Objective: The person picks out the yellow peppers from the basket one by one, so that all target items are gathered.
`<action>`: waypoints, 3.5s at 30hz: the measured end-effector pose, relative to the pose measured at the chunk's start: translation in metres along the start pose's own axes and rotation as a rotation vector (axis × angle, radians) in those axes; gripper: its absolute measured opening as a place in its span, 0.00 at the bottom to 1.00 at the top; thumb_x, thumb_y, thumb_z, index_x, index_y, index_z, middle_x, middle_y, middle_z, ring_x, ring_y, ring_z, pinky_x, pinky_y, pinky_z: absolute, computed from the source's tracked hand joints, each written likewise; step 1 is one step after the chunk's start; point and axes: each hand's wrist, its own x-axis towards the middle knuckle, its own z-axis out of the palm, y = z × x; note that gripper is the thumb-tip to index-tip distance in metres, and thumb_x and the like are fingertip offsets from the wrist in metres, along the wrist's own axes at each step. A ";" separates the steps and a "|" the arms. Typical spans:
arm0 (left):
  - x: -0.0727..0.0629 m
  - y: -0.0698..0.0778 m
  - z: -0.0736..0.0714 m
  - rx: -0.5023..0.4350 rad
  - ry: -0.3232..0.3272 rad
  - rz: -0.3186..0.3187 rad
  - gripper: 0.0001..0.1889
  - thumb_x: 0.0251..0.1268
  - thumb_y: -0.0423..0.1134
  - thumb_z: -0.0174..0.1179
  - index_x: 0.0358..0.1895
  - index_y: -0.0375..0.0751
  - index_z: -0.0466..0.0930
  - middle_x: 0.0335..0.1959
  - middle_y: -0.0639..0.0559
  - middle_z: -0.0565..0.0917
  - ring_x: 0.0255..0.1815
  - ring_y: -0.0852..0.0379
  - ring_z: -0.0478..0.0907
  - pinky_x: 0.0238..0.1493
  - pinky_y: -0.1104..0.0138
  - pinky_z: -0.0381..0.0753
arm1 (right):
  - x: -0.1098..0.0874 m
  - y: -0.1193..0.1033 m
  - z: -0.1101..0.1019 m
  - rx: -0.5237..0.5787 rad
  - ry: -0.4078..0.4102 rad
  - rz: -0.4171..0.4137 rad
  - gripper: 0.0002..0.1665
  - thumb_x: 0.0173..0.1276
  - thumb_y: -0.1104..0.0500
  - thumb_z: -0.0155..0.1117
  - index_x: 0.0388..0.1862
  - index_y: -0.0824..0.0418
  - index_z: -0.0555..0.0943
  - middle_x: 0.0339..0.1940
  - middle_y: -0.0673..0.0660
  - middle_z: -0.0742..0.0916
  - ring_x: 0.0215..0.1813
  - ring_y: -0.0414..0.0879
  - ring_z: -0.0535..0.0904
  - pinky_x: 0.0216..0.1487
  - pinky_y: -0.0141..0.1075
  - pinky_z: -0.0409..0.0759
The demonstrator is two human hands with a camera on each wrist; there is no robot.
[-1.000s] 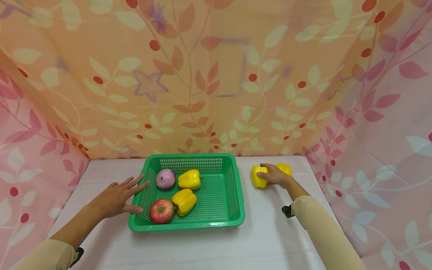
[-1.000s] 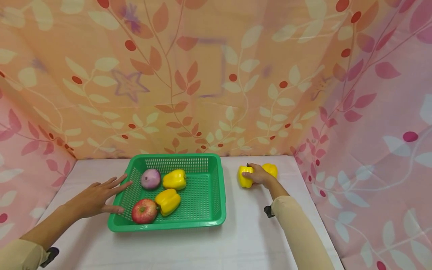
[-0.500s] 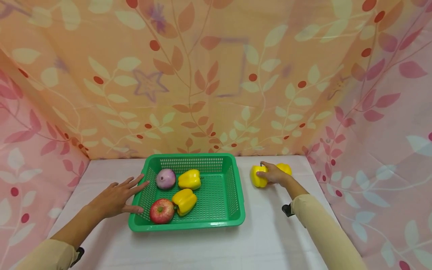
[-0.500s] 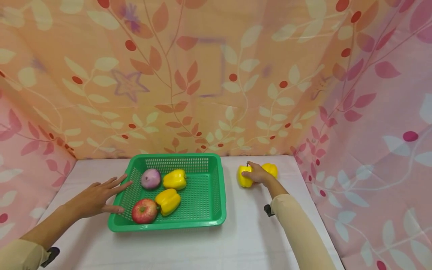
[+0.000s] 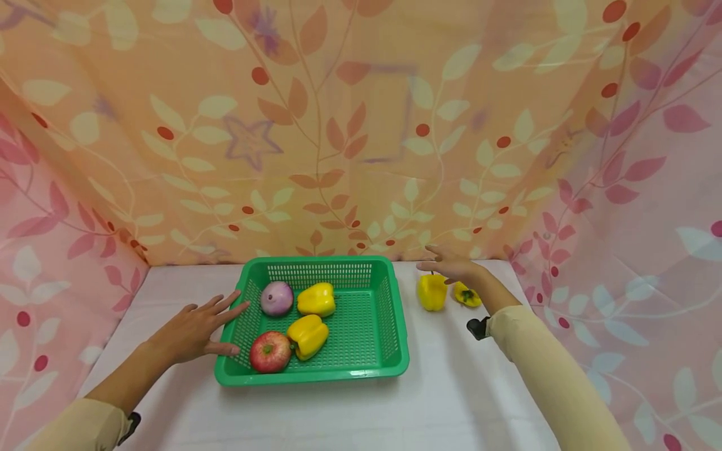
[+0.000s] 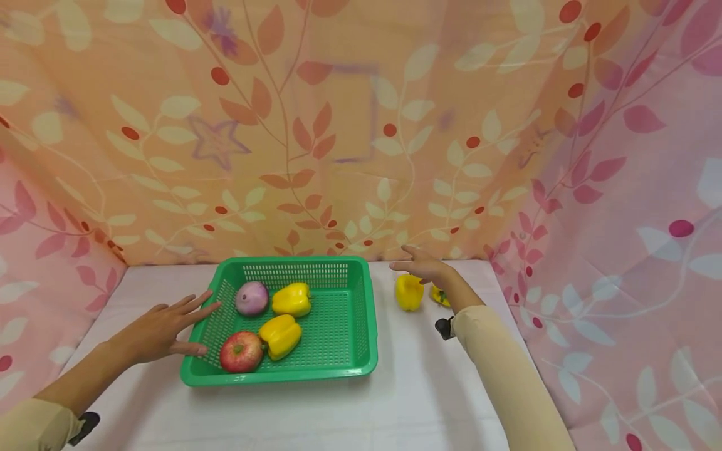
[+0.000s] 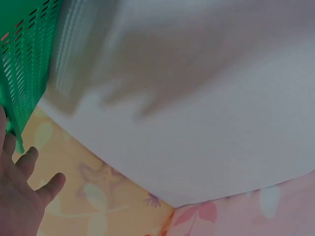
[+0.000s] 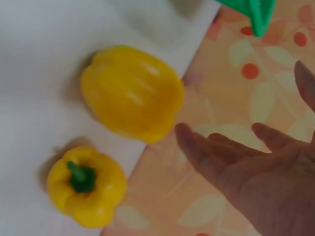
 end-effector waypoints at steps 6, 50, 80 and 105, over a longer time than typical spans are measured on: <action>0.000 0.001 -0.001 -0.008 0.010 0.010 0.47 0.53 0.69 0.64 0.72 0.43 0.69 0.73 0.36 0.66 0.66 0.29 0.69 0.51 0.35 0.75 | -0.001 -0.032 0.012 0.070 -0.051 -0.127 0.51 0.72 0.40 0.61 0.83 0.53 0.47 0.80 0.68 0.55 0.78 0.65 0.56 0.69 0.58 0.66; -0.001 0.001 -0.001 -0.017 -0.016 -0.015 0.48 0.53 0.69 0.65 0.73 0.43 0.68 0.74 0.35 0.64 0.67 0.28 0.68 0.52 0.36 0.75 | 0.031 -0.110 0.179 -0.023 -0.551 -0.150 0.47 0.67 0.50 0.70 0.80 0.53 0.59 0.78 0.57 0.67 0.71 0.57 0.69 0.57 0.64 0.75; 0.002 0.002 -0.003 -0.034 -0.013 -0.025 0.47 0.53 0.68 0.66 0.73 0.45 0.68 0.75 0.36 0.64 0.67 0.27 0.68 0.52 0.35 0.75 | 0.049 -0.115 0.220 -0.233 -0.536 -0.120 0.52 0.60 0.59 0.76 0.79 0.53 0.58 0.69 0.59 0.70 0.55 0.50 0.73 0.48 0.53 0.84; 0.000 0.001 -0.002 -0.037 -0.008 -0.024 0.47 0.53 0.68 0.65 0.73 0.44 0.68 0.74 0.35 0.64 0.67 0.27 0.68 0.52 0.35 0.75 | 0.053 -0.111 0.219 -0.279 -0.525 -0.240 0.39 0.59 0.65 0.76 0.67 0.55 0.70 0.53 0.52 0.74 0.49 0.45 0.72 0.47 0.42 0.84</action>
